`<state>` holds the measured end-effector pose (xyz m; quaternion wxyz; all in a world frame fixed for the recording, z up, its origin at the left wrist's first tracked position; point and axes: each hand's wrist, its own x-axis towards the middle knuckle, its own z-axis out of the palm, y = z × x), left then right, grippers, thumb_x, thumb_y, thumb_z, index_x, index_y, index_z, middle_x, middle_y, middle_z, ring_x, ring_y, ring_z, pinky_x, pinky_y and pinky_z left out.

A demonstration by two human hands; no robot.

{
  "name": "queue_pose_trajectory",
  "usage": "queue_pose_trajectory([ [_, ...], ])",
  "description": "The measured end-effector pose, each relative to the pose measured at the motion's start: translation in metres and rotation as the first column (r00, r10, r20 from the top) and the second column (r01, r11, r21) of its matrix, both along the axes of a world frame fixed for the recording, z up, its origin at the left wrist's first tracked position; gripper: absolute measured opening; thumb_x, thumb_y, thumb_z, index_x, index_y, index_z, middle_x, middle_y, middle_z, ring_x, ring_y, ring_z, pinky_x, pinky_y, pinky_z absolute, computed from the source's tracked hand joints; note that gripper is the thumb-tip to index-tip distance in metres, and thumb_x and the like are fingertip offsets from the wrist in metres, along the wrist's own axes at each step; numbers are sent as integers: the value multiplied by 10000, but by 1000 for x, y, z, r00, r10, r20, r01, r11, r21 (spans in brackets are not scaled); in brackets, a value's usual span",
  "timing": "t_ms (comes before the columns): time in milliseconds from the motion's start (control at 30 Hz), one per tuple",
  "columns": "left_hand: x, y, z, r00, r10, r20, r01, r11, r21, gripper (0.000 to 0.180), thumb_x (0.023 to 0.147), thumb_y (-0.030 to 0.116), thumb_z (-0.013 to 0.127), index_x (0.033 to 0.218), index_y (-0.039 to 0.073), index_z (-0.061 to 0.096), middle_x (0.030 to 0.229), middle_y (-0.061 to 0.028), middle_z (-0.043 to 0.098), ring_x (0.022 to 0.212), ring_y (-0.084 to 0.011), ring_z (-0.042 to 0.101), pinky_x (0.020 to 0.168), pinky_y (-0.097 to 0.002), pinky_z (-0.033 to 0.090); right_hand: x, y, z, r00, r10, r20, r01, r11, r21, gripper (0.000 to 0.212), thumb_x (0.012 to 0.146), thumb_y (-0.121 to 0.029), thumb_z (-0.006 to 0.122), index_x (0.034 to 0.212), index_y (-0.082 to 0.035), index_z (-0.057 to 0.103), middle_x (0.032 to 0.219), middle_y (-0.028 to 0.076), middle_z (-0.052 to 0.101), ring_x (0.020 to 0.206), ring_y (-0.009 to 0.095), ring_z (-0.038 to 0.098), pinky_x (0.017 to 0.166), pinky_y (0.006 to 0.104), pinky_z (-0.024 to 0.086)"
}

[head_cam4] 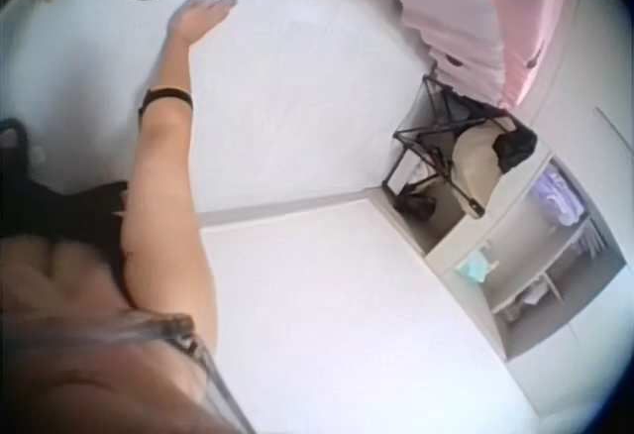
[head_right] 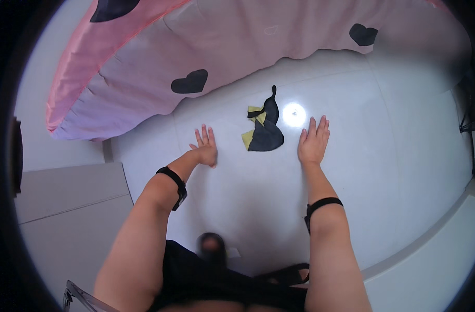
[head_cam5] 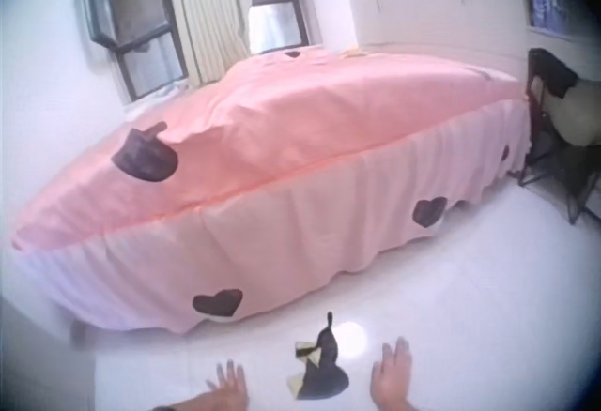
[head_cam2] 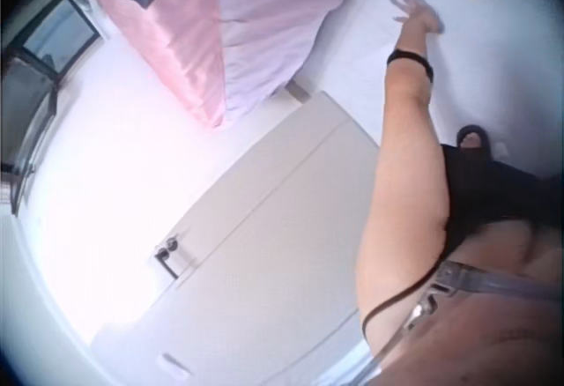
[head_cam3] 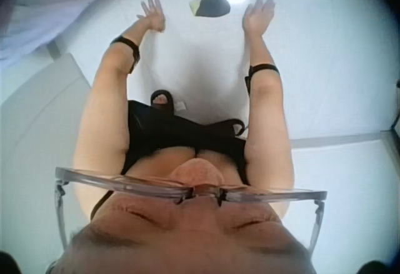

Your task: The person cleans a white tiled floor using a small sponge or cloth held in the right hand. They move around a pink playpen and a black metal stand, wiping the floor surface in a repetitive scrubbing motion.

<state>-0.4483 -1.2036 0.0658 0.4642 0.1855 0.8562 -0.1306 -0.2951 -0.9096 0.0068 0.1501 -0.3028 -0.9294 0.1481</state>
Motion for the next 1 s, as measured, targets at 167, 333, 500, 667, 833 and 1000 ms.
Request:
queue_pose_trajectory([
  [167,-10,72,0,957,160,-242,-46,908,417,900,796,284,690,1433,-71,162,1510,-301,25,1402,-479,56,1082,-640,184,0,0,5,1000,-6,-9,7,999,45,459,868,-182,546,1312,-73,507,1488,192,307,1379,362,283,1126,475,247],
  [333,33,149,-39,892,197,-408,195,647,737,721,871,300,593,1427,-40,284,1535,-231,150,1428,-406,109,1124,-547,182,3,-4,-2,998,34,-57,-29,996,85,485,831,-168,578,1300,-63,514,1466,200,343,1354,376,328,1101,488,280],
  [500,35,160,-50,839,225,-496,262,631,730,690,893,396,552,1452,69,315,1554,-147,169,1434,-370,123,1133,-536,140,14,-2,5,998,55,-39,-51,994,101,487,826,-145,568,1304,-70,514,1462,202,352,1346,390,334,1091,479,300],
  [667,-21,138,-52,722,303,-622,303,669,678,634,891,431,540,1444,176,362,1544,-139,202,1418,-373,163,1132,-533,153,13,-3,9,998,65,-7,-64,992,105,505,826,-127,546,1327,-77,502,1479,187,338,1346,391,329,1092,468,303],
  [833,-64,39,-61,672,367,-643,111,809,578,704,899,428,511,1458,56,297,1533,-151,221,1421,-375,150,1142,-531,133,14,-2,7,997,79,11,-80,988,133,513,833,-122,528,1342,-75,491,1485,186,332,1355,388,322,1099,456,301],
  [1000,-84,-75,-68,587,464,-664,-57,841,537,703,910,414,497,1459,36,274,1526,-163,227,1413,-371,175,1136,-523,165,15,4,2,996,85,14,-87,978,192,504,842,-114,522,1343,-70,492,1476,193,346,1351,381,335,1101,449,304],
])
